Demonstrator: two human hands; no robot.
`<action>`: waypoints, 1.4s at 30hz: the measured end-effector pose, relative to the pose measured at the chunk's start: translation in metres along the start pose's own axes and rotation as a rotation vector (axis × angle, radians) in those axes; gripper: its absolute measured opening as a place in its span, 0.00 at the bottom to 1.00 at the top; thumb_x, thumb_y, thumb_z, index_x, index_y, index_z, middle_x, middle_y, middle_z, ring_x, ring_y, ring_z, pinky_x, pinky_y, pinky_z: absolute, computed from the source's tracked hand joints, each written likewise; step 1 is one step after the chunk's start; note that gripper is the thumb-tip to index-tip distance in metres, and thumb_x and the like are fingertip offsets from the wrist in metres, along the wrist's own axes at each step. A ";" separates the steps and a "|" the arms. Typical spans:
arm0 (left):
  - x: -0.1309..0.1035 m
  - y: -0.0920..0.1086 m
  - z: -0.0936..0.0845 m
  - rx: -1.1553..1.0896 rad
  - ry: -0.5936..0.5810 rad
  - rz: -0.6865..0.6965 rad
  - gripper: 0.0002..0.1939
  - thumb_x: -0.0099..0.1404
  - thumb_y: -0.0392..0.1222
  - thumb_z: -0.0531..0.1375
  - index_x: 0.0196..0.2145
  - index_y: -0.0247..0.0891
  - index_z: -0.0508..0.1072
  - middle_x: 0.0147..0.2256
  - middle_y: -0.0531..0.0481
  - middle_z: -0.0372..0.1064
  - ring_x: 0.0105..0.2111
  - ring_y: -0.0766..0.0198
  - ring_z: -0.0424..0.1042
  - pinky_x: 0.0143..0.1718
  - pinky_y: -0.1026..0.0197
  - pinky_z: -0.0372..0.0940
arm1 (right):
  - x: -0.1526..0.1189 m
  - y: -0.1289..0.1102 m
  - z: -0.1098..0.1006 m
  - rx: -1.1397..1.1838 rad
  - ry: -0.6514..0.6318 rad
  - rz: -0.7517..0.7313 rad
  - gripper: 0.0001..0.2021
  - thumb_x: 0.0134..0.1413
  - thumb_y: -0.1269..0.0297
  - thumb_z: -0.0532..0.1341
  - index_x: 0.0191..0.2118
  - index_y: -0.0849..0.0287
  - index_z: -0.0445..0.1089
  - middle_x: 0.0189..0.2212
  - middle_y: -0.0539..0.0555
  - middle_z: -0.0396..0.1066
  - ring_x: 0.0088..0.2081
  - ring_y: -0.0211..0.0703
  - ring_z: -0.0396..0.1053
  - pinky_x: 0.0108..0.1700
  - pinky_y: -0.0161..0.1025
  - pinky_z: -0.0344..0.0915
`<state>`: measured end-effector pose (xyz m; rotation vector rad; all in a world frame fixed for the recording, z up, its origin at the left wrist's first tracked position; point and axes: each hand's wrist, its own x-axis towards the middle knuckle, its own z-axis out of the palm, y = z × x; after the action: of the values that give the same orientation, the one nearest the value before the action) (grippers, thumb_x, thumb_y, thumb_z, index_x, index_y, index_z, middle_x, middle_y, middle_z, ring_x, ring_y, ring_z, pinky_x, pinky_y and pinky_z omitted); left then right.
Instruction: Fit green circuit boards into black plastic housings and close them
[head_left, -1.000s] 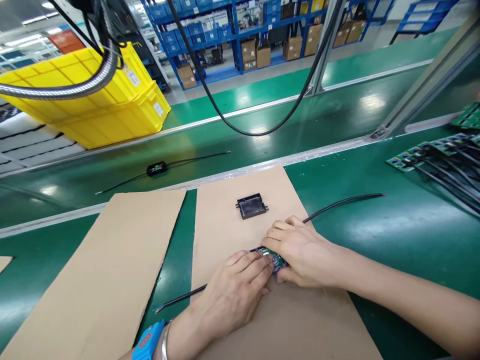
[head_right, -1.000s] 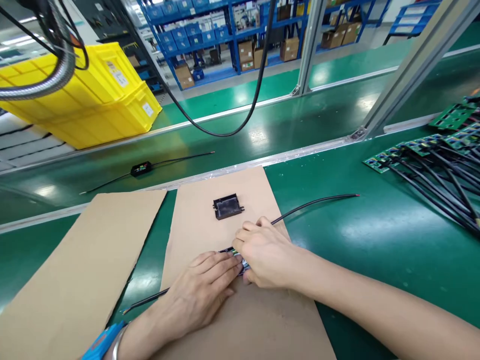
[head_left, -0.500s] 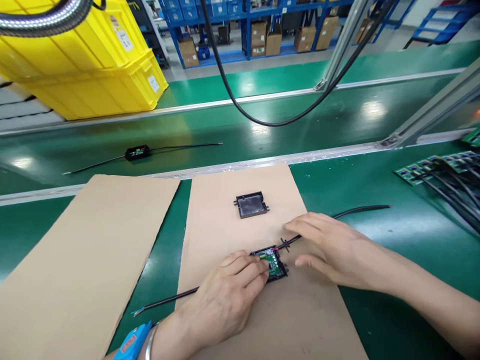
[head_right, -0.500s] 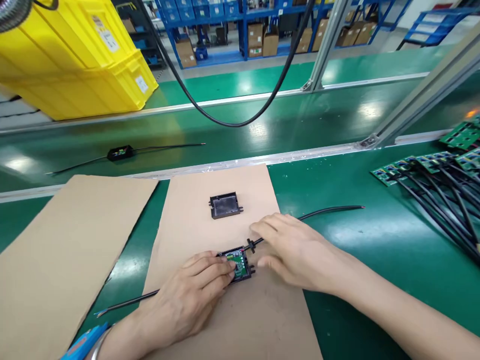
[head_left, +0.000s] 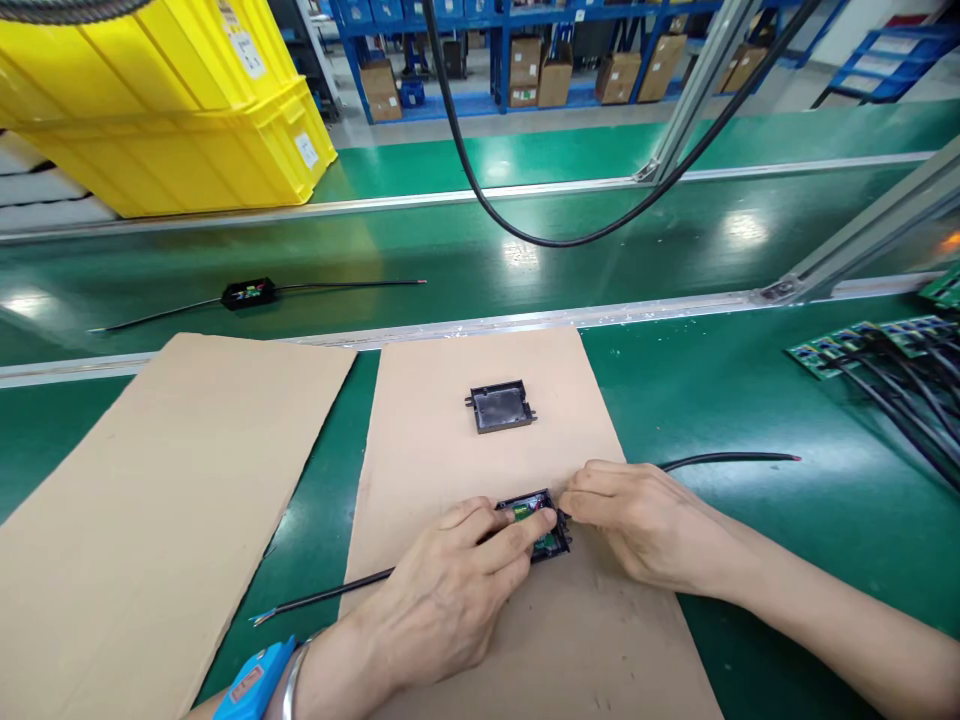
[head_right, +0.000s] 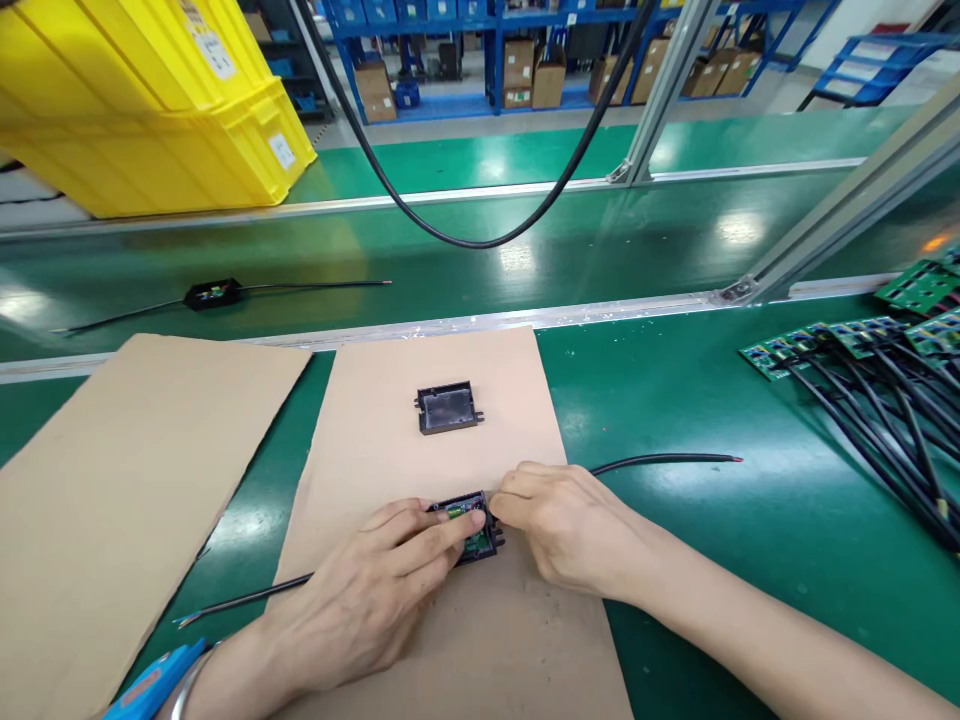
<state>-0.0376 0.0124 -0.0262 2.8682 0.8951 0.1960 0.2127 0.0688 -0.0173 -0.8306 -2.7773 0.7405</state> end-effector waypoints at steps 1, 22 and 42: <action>0.000 0.000 -0.001 0.001 -0.005 0.002 0.20 0.58 0.32 0.53 0.49 0.30 0.70 0.63 0.47 0.57 0.49 0.54 0.65 0.56 0.51 0.59 | 0.000 -0.001 0.001 -0.054 0.006 -0.010 0.14 0.54 0.82 0.49 0.35 0.60 0.68 0.31 0.52 0.65 0.33 0.41 0.59 0.32 0.38 0.55; 0.005 0.015 -0.002 0.035 -0.033 -0.074 0.21 0.56 0.31 0.54 0.49 0.31 0.69 0.59 0.41 0.62 0.51 0.52 0.65 0.60 0.50 0.57 | -0.007 -0.004 0.034 -0.419 0.287 -0.082 0.12 0.62 0.75 0.50 0.42 0.65 0.70 0.30 0.55 0.66 0.33 0.44 0.60 0.35 0.41 0.57; 0.019 0.014 -0.012 -0.136 -0.033 -0.117 0.16 0.55 0.32 0.55 0.43 0.33 0.70 0.51 0.41 0.69 0.43 0.53 0.67 0.52 0.50 0.63 | -0.008 -0.008 0.032 -0.423 0.172 -0.094 0.08 0.57 0.77 0.53 0.35 0.61 0.68 0.31 0.55 0.67 0.33 0.45 0.57 0.34 0.44 0.50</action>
<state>-0.0167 0.0131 -0.0103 2.6781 0.9989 0.1895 0.2064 0.0454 -0.0411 -0.7751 -2.8261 0.0563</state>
